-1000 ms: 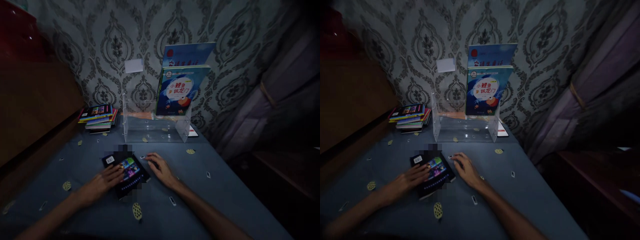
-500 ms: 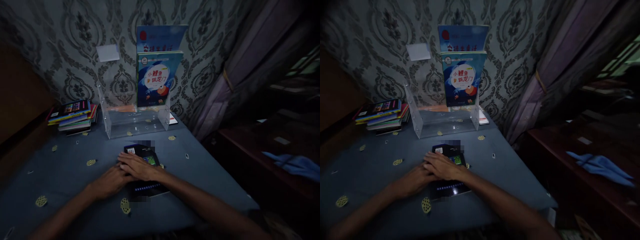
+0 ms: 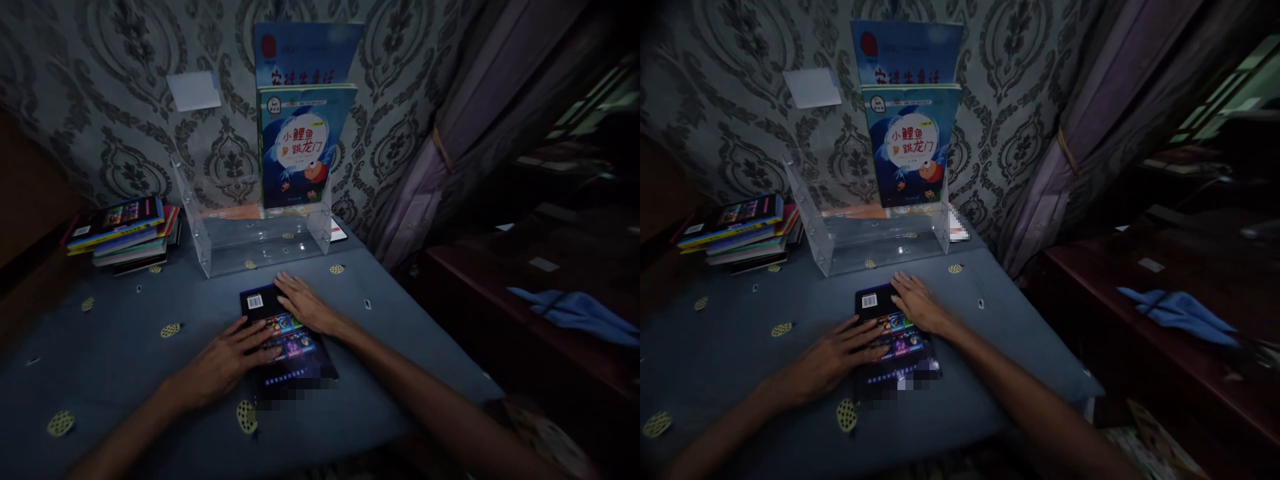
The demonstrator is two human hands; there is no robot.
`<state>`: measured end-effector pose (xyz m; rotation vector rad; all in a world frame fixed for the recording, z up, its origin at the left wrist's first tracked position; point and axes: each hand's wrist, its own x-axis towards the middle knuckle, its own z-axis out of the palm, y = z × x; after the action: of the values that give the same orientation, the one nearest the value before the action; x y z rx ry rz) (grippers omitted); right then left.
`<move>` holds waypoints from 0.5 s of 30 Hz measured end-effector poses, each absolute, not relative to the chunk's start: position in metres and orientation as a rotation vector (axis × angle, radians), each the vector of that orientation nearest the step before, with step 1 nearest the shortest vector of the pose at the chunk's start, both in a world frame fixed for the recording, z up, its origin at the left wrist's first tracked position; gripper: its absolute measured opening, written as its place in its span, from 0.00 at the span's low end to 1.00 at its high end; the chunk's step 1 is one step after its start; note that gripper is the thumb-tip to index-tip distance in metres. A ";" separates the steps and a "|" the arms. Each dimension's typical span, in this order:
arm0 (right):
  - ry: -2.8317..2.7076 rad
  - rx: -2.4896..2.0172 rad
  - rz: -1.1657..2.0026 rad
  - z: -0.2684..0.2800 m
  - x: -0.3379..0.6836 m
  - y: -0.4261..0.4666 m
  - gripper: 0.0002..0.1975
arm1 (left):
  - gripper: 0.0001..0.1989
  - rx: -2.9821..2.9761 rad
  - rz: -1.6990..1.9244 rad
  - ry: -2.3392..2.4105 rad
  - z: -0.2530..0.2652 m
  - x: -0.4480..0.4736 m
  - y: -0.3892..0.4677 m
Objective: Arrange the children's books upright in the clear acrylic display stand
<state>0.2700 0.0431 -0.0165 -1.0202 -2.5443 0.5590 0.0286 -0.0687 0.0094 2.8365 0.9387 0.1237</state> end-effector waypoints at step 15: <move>-2.345 -0.884 0.989 -0.016 0.283 0.064 0.32 | 0.40 2.700 -0.030 1.266 0.003 0.018 -0.012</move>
<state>0.2826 0.0639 -0.0156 -0.8836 -2.3451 0.9895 0.0179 -0.0125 0.0032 2.7002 1.2664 -0.0296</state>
